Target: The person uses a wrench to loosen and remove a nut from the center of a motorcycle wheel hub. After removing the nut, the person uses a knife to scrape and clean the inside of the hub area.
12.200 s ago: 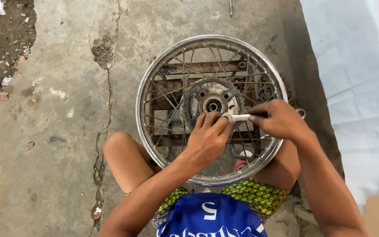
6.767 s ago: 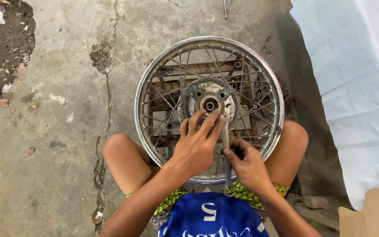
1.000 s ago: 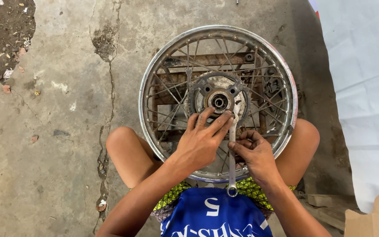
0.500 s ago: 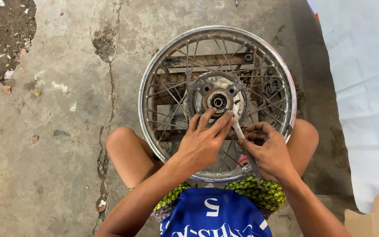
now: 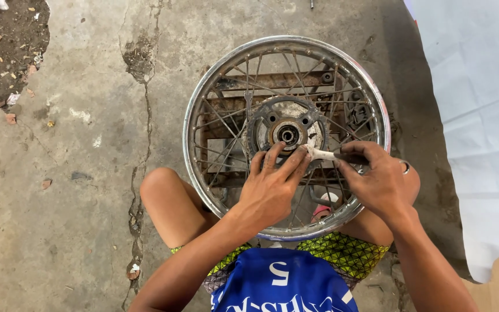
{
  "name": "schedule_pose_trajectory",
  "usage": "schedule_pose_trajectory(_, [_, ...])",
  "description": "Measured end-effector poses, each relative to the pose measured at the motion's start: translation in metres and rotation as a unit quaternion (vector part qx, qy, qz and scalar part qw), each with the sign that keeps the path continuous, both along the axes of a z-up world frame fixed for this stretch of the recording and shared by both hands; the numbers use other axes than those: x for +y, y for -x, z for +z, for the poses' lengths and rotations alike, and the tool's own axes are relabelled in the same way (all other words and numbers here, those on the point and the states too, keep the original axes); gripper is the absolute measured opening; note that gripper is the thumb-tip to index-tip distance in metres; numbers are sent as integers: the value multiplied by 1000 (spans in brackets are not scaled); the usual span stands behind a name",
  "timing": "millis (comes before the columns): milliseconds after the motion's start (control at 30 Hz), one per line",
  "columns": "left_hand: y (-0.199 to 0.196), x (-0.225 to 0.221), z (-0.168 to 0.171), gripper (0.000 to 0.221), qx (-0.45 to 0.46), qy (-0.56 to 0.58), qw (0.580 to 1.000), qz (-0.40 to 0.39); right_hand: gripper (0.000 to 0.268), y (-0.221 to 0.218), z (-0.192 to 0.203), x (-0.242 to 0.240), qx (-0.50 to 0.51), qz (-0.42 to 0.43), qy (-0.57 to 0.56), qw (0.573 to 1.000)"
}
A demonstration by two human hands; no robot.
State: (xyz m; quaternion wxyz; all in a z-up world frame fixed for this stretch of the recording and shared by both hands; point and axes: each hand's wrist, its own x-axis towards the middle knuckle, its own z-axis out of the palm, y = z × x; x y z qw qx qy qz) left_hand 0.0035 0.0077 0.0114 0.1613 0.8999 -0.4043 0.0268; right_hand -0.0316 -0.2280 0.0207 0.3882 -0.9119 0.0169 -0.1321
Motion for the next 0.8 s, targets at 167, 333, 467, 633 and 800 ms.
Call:
schedule_pose_trajectory(167, [1, -2, -4, 73, -5, 0, 1000, 8, 25, -18, -23, -20, -92, 66, 91, 989])
schedule_pose_trajectory(333, [0, -1, -11, 73, -8, 11, 1000, 10, 32, -41, -35, -31, -169, 88, 197, 962])
schedule_pose_trajectory(467, [1, -2, -15, 71, -48, 45, 998, 17, 29, -50, -32, -34, -222, 97, 259, 935])
schedule_pose_trajectory(633, [1, -2, -17, 70, -60, 56, 996, 18, 25, -53, -36, -35, -224, 97, 303, 921])
schedule_pose_trajectory(800, [3, -2, -20, 77, -50, 53, 997, 13, 24, -50, -33, -37, -212, 115, 309, 920])
